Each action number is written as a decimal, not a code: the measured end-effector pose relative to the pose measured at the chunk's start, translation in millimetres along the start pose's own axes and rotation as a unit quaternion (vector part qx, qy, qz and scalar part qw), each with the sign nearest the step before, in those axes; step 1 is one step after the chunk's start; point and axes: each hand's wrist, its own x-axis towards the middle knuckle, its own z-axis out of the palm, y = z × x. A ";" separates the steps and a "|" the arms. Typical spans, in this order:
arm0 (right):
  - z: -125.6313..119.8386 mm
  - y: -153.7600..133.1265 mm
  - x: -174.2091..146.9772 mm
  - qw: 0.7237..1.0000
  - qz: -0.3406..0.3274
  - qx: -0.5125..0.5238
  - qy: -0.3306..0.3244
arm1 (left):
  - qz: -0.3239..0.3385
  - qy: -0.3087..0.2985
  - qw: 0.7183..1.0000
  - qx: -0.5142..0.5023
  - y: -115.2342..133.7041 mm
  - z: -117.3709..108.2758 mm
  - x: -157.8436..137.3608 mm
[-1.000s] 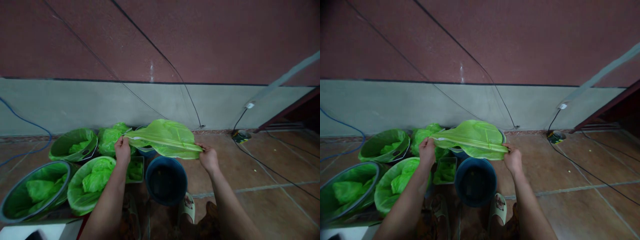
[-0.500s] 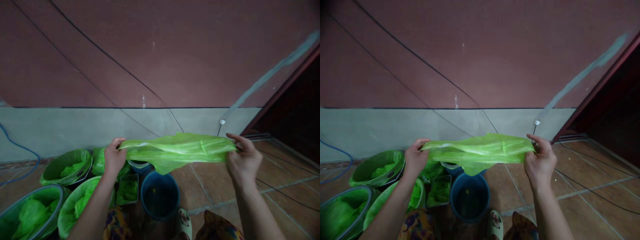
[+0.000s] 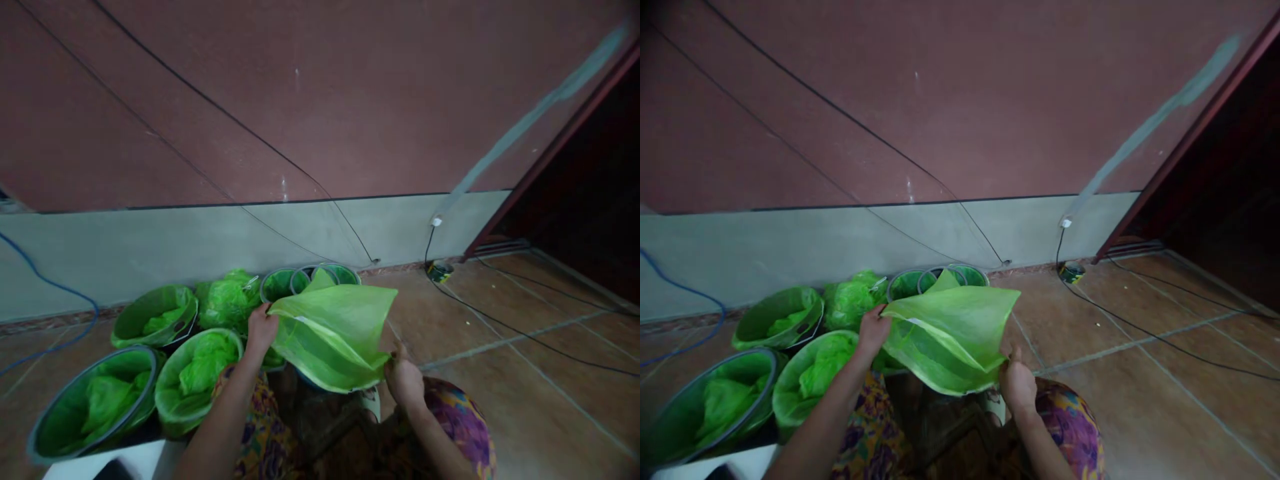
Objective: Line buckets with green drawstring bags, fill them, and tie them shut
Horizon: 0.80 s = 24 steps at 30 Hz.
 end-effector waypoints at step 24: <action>-47.6 10.7 21.5 0.996 -0.054 -0.052 0.050 | 0.074 -0.131 0.921 0.360 31.4 -2.6 -43.4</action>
